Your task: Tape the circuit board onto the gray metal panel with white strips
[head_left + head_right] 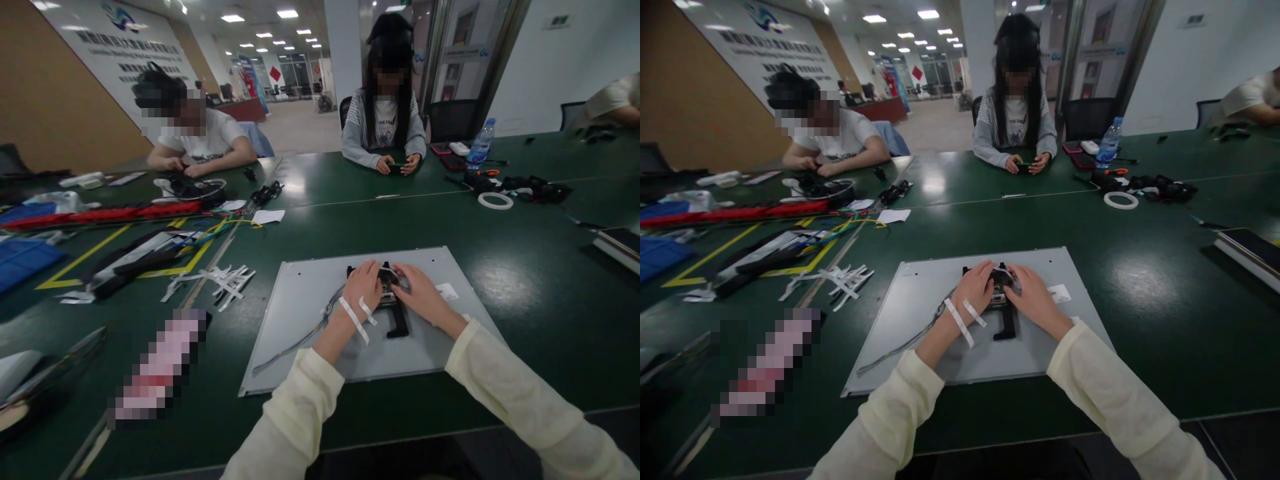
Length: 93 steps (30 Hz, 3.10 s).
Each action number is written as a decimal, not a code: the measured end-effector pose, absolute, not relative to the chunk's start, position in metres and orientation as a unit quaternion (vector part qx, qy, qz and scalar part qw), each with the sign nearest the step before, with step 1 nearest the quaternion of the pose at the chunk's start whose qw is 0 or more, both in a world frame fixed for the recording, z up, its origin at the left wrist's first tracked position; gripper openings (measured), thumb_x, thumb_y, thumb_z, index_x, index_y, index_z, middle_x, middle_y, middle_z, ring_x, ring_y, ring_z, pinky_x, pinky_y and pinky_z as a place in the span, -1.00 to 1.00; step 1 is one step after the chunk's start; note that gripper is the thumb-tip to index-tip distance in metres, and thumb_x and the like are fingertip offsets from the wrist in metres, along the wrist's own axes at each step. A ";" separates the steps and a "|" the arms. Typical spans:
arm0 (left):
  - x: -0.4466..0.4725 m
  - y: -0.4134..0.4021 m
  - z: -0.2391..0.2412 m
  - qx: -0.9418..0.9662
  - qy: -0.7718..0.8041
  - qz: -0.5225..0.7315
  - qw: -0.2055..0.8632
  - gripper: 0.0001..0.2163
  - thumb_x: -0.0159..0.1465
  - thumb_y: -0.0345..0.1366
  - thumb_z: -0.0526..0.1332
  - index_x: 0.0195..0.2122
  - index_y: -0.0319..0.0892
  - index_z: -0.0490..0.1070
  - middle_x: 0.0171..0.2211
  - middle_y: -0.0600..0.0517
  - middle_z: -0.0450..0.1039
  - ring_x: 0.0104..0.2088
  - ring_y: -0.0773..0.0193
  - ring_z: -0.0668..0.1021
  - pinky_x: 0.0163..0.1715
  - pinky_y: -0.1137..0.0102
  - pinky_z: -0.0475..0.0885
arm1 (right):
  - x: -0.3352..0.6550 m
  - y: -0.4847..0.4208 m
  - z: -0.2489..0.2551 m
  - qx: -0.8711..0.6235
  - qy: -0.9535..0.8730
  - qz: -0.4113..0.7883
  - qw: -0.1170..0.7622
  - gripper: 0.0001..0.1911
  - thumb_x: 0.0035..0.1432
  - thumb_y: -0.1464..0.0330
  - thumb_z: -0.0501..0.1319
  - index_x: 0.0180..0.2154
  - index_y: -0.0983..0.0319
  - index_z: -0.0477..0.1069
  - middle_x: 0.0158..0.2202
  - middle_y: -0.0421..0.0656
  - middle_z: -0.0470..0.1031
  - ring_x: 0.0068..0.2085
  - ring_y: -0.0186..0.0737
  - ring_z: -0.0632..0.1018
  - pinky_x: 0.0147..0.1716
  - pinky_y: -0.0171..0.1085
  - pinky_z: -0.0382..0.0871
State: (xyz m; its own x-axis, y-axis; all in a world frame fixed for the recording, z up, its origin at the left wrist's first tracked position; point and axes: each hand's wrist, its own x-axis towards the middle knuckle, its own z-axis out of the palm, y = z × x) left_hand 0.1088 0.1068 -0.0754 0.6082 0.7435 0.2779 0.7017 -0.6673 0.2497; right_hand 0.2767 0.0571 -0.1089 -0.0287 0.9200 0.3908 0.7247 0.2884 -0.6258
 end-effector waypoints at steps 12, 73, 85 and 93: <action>0.106 0.107 -0.092 0.873 0.430 0.209 0.097 -0.58 0.25 -0.44 0.03 0.16 -0.33 0.14 0.18 -0.26 0.22 0.19 0.07 0.31 0.16 0.16 0.25 | 0.299 0.048 -0.093 -0.586 -0.735 0.091 0.328 -0.75 0.13 0.31 0.19 -0.13 0.21 0.44 -0.12 -0.04 0.46 -0.07 -0.09 0.46 -0.02 -0.08 0.34; 0.104 0.104 -0.088 0.897 0.418 0.134 0.049 -0.60 0.33 -0.36 -0.03 0.18 -0.25 0.23 0.20 -0.14 0.25 0.24 0.11 0.25 0.21 0.14 0.13 | 0.285 0.013 -0.095 -0.585 -0.785 -0.021 0.202 -0.47 0.28 0.30 -0.04 0.23 0.35 0.12 0.25 0.07 0.17 0.23 -0.02 0.25 0.18 -0.02 0.19; 0.104 0.104 -0.085 0.896 0.427 0.116 0.036 -0.60 0.33 -0.33 -0.02 0.19 -0.21 0.23 0.21 -0.09 0.25 0.23 0.12 0.26 0.21 0.16 0.13 | 0.284 0.002 -0.094 -0.582 -0.805 -0.009 0.111 -0.41 0.31 0.25 -0.14 0.29 0.37 -0.02 0.28 0.03 0.13 0.28 -0.10 0.17 0.24 0.03 0.01; 0.101 0.108 -0.079 0.909 0.405 0.096 0.038 -0.61 0.40 -0.21 -0.10 0.20 -0.13 0.22 0.19 -0.05 0.28 0.22 0.06 0.26 0.12 0.11 0.23 | 0.284 0.002 -0.096 -0.590 -0.801 -0.002 0.101 -0.42 0.32 0.25 -0.16 0.29 0.37 -0.02 0.30 -0.01 0.08 0.30 -0.12 0.13 0.23 0.01 0.03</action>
State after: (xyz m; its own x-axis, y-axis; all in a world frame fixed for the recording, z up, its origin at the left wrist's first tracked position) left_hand 0.1011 0.1078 -0.0795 0.6538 0.7427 0.1447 0.7281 -0.6696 0.1466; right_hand 0.2836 0.0017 -0.0961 -0.2827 0.9450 0.1643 0.9458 0.3032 -0.1163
